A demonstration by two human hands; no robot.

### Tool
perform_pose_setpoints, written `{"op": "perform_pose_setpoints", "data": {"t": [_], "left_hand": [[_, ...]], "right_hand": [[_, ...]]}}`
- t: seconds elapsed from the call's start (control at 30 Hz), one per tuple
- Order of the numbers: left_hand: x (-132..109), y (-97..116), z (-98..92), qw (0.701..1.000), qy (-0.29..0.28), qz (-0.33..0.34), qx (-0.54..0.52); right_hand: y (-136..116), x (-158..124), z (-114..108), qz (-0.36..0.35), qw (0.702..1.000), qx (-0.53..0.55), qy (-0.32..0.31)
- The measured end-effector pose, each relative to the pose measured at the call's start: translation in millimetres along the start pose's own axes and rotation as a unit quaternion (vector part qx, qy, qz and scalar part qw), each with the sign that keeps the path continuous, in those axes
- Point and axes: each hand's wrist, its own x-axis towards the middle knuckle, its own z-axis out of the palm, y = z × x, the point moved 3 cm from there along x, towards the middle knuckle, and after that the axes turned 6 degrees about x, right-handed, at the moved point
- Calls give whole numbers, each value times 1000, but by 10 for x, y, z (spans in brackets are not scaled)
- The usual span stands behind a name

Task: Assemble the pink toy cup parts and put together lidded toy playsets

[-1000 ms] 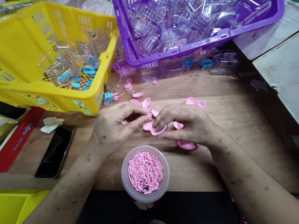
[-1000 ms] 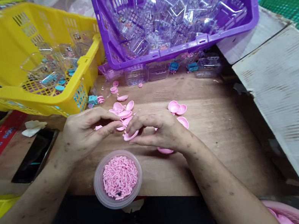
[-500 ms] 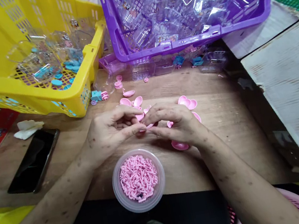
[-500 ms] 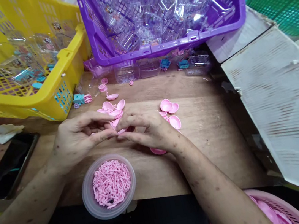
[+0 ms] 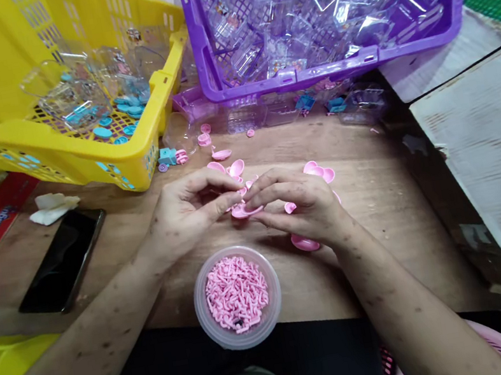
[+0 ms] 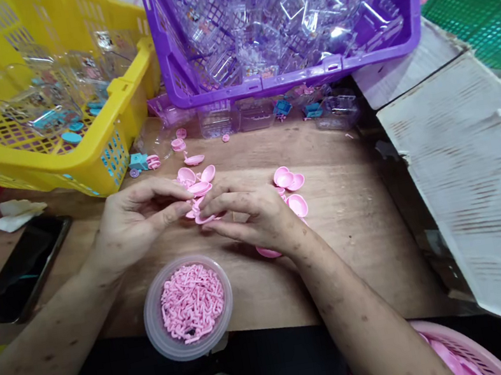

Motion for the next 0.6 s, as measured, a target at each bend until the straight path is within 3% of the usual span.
{"op": "perform_pose_setpoints", "data": {"t": [0.33, 0.6], "left_hand": [[-1, -19, -29, 1000, 1, 8, -11], [-12, -44, -10, 999, -35, -12, -9]], "right_hand": [[16, 1, -31, -2, 1000, -6, -3], [-4, -8, -28, 3, 1000, -16, -12]]}}
